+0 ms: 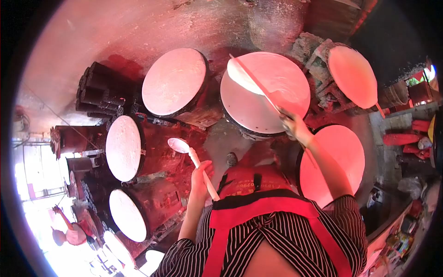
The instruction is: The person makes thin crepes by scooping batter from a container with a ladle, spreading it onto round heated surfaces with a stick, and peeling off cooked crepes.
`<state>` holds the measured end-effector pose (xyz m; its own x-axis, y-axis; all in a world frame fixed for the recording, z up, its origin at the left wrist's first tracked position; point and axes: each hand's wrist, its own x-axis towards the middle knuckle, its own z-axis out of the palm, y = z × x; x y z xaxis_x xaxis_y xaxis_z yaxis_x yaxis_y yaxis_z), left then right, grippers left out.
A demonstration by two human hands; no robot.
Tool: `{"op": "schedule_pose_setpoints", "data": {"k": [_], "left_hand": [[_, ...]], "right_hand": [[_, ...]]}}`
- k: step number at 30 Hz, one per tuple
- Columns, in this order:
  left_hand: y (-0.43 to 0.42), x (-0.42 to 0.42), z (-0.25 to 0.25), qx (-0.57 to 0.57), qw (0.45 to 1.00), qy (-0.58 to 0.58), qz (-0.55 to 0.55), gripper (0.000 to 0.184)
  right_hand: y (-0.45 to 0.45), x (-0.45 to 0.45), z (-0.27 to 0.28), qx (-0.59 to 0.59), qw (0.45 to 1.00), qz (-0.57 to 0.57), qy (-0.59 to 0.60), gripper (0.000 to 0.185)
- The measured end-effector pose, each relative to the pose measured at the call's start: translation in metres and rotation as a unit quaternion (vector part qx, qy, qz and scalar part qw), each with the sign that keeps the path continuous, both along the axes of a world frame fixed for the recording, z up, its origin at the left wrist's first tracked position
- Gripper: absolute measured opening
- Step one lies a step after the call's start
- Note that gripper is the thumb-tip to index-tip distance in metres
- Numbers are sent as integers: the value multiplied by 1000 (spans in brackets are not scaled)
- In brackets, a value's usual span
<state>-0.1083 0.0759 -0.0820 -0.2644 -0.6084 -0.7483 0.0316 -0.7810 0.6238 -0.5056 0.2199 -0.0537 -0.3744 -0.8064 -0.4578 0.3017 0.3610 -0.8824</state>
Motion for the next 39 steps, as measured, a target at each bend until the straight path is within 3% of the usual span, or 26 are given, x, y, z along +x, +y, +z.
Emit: {"op": "schedule_pose_setpoints", "data": {"k": [2,3,5,7,8,9,11,15,17,18,21,23,24,25,27,28,30,33,35,37,39], "left_hand": [[6,4,5,-13,1000,-15,8,27],[9,4,8,-23,999,-25,9,29],[25,0,30,-53,998,-44,14,31],[41,0,39,-80,994,-68,15,33],[47,2,36,-91,994,-55,8,33],[55,4,36,-103,994,-44,2,32],[79,3,41,-92,993,-66,18,32],[120,9,48,-61,992,-108,26,35],[134,19,47,-54,991,-112,40,35],[138,24,48,-45,992,-110,50,35],[144,21,67,-32,993,-96,58,36],[136,29,62,-34,994,-95,41,38],[131,33,59,-33,995,-91,30,40],[127,32,60,-32,995,-91,21,40],[111,19,68,-47,988,-142,-30,40],[108,16,78,-109,988,-81,-75,37],[94,16,79,-127,981,-76,-126,36],[57,11,82,-92,981,-72,-157,33],[28,29,62,-87,968,-71,-224,35],[4,47,51,-98,960,-73,-252,33],[-17,67,37,-118,948,-80,-285,31]], "right_hand": [[42,-33,-23,-26,997,35,-66,51],[50,-44,-5,13,997,20,-74,51],[59,-82,-29,51,999,-12,-1,49],[33,-81,-6,20,994,-87,69,45],[15,-86,-11,-5,992,-122,41,42],[2,-92,-20,-8,993,-115,35,42],[-15,-96,-38,26,999,9,-16,41],[23,-106,-12,18,991,123,-48,41],[22,-123,-5,77,989,117,54,42],[12,-125,-7,48,994,94,40,42],[-7,-98,-10,41,997,5,63,38],[6,-77,-43,-10,991,104,81,27],[24,-69,-47,21,992,120,25,35],[52,-52,-15,14,993,114,-15,41],[97,-39,0,29,993,89,-72,42],[113,-36,-14,6,997,47,-63,37],[127,-24,-65,-1,997,-75,-26,34],[95,33,-28,-23,954,-296,-28,36],[96,67,-23,26,955,-296,-20,37],[123,101,-27,40,992,-123,10,36],[159,140,-62,-11,992,-119,28,36]]}}
